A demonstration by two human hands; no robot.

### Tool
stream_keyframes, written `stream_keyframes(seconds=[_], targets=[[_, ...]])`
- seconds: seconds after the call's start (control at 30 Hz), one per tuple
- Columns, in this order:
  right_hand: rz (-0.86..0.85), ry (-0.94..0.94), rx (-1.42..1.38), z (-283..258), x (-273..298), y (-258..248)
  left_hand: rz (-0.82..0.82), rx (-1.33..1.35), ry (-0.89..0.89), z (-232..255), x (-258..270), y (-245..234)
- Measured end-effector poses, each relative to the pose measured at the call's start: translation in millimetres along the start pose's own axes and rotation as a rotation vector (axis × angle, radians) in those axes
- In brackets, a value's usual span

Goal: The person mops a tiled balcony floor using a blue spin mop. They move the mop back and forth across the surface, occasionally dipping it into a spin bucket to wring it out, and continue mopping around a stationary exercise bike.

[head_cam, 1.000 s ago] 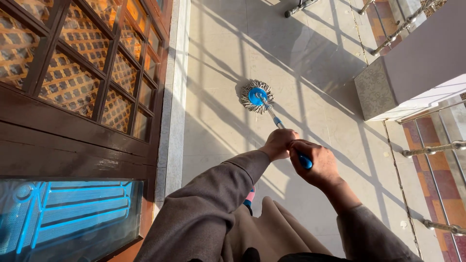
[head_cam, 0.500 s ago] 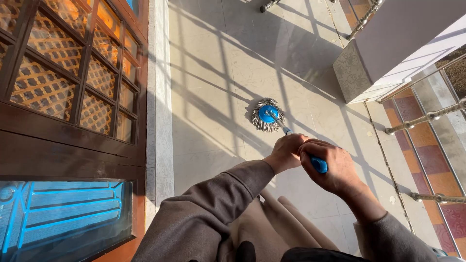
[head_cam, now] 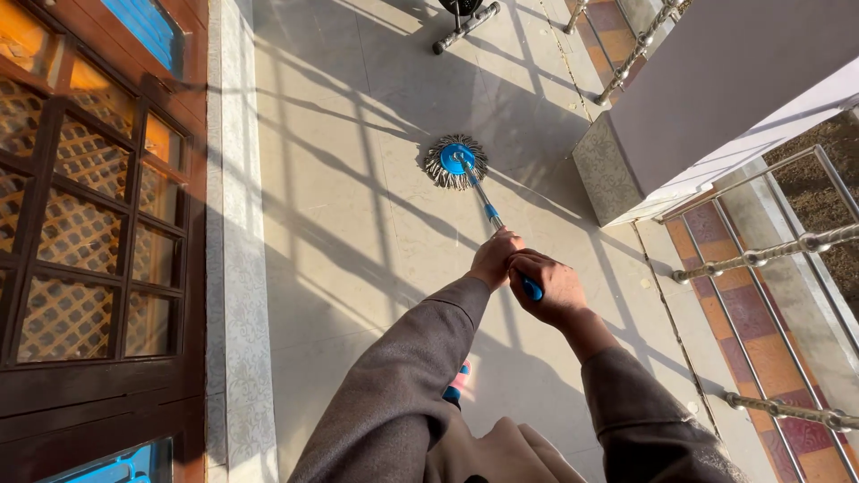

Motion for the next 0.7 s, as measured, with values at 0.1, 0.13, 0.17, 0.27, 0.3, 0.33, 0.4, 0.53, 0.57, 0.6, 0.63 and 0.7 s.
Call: stream_keyframes(seconds=[0.1, 0.13, 0.17, 0.27, 0.3, 0.33, 0.4, 0.53, 0.57, 0.6, 0.63, 0.7], targets=[[0.032, 0.049, -0.049, 5, 3, -31, 0.002, -0.088, 0.041, 9, -27, 22], [0.035, 0.05, -0.053, 6, 11, -40, -0.001, -0.091, 0.044, 27, -23, 7], [0.033, 0.086, -0.049, 7, 21, -49, -0.021, -0.118, 0.084, 49, -16, -7], [-0.001, 0.143, -0.033, 0, 54, -82, -0.066, -0.112, 0.132, 109, 7, -55], [-0.038, 0.165, -0.02, -4, 66, -92, -0.093, -0.078, 0.137, 128, 16, -70], [-0.033, 0.165, -0.021, -9, 79, -105, -0.093, -0.082, 0.139, 146, 23, -79], [-0.083, 0.224, -0.033, -20, 108, -129, -0.189, 0.09, 0.075, 181, 40, -90], [-0.24, 0.268, 0.216, -58, 150, -177, 0.034, 0.285, 0.189, 247, 78, -103], [-0.266, 0.249, 0.147, -60, 162, -182, 0.053, 0.293, 0.22, 260, 86, -103], [-0.288, 0.236, 0.082, -60, 173, -189, 0.071, 0.304, 0.257, 274, 91, -102], [-0.282, 0.246, 0.086, -56, 186, -191, 0.068, 0.31, 0.269, 285, 94, -95], [-0.221, 0.172, 0.044, -51, 202, -196, -0.005, 0.242, 0.225, 299, 92, -80]])
Point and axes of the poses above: each hand's wrist, its own x-axis away from the middle knuckle, its own y-axis out of the palm, z = x × y, the point moved 4 cm from there along -x, towards the middle knuckle, and after that the axes turned 7 degrees about -x, right-handed, at the moved point
